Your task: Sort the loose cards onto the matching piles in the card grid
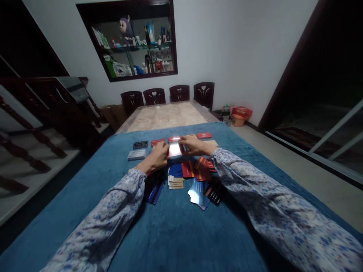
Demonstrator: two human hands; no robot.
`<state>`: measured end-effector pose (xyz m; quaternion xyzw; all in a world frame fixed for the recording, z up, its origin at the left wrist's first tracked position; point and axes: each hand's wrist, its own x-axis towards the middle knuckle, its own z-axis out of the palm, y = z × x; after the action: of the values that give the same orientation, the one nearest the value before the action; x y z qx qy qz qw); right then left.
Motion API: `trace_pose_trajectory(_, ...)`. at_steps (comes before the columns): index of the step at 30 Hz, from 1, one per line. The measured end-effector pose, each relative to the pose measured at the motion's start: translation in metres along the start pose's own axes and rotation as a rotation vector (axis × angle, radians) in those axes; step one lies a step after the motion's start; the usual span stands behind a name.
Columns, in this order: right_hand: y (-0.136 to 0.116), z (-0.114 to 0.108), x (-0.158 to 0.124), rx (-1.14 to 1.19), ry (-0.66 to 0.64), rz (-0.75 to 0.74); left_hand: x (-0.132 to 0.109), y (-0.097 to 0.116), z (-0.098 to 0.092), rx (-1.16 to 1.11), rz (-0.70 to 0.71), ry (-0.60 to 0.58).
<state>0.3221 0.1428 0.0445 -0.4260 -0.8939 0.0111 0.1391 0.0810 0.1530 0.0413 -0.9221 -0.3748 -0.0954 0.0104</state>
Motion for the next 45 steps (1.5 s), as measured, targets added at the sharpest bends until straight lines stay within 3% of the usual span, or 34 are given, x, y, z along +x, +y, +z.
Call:
trace_pose_trajectory(12, 0.049, -0.025, -0.039, -0.036, -0.031, 0.154, 0.070, 0.042, 0.002, 0.072, 0.022, -0.105)
trace_pose_trajectory(26, 0.107, -0.039, -0.049, -0.138, -0.151, 0.348, 0.143, 0.070, 0.019, 0.039, 0.050, -0.130)
trace_pose_trajectory(36, 0.149, -0.033, -0.054, -0.171, -0.124, 0.350, 0.192, 0.075, 0.042, 0.002, 0.031, -0.148)
trace_pose_trajectory(45, 0.170, -0.017, -0.049, -0.200, -0.176, 0.434, 0.212, 0.078, 0.056, 0.036, 0.020, -0.193)
